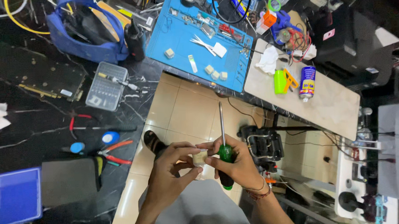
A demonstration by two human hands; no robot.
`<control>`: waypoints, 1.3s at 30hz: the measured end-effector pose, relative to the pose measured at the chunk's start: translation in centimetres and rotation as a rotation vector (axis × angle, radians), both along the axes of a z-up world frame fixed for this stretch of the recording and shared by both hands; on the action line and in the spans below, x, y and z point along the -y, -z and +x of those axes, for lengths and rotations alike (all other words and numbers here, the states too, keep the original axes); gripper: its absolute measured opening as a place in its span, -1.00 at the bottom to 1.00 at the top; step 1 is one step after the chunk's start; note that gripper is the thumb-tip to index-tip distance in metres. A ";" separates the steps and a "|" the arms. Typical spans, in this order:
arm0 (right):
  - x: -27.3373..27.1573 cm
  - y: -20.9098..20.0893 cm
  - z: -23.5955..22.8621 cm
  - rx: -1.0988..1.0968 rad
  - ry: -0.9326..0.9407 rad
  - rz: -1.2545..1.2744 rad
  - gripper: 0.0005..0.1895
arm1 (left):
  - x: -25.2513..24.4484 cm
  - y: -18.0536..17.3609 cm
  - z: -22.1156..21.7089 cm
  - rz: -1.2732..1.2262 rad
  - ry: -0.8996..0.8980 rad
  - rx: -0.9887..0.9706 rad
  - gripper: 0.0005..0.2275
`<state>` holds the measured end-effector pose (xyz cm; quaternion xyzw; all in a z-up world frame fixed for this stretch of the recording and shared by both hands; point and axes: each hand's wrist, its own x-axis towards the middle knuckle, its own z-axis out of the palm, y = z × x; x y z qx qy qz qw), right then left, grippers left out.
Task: The person installs a power supply unit into a computer case and secures it with screws using a screwdriver. They also handle small white components on a workbench before returning to the case to tighten the screws.
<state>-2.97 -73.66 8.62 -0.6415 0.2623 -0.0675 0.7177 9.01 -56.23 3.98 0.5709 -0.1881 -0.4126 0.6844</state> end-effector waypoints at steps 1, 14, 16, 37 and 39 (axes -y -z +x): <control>1.0 0.0 1.2 -0.013 0.000 -0.009 -0.79 | 1.0 0.1 1.2 -0.009 0.000 -0.013 -0.67; 11.6 3.3 14.4 -0.149 -0.229 -0.212 -0.82 | 11.1 5.8 11.7 0.000 -0.182 0.060 -0.68; 13.6 5.1 15.6 -0.159 -0.251 -0.204 -0.83 | 13.1 7.6 12.0 -0.003 -0.225 0.053 -0.67; 31.4 19.9 17.5 -0.150 -0.510 -0.697 -0.69 | 32.0 22.9 9.1 0.106 -0.682 0.164 -0.73; 32.1 20.1 18.0 -0.279 -0.481 -0.619 -0.63 | 33.1 23.8 9.1 0.132 -0.754 0.321 -0.79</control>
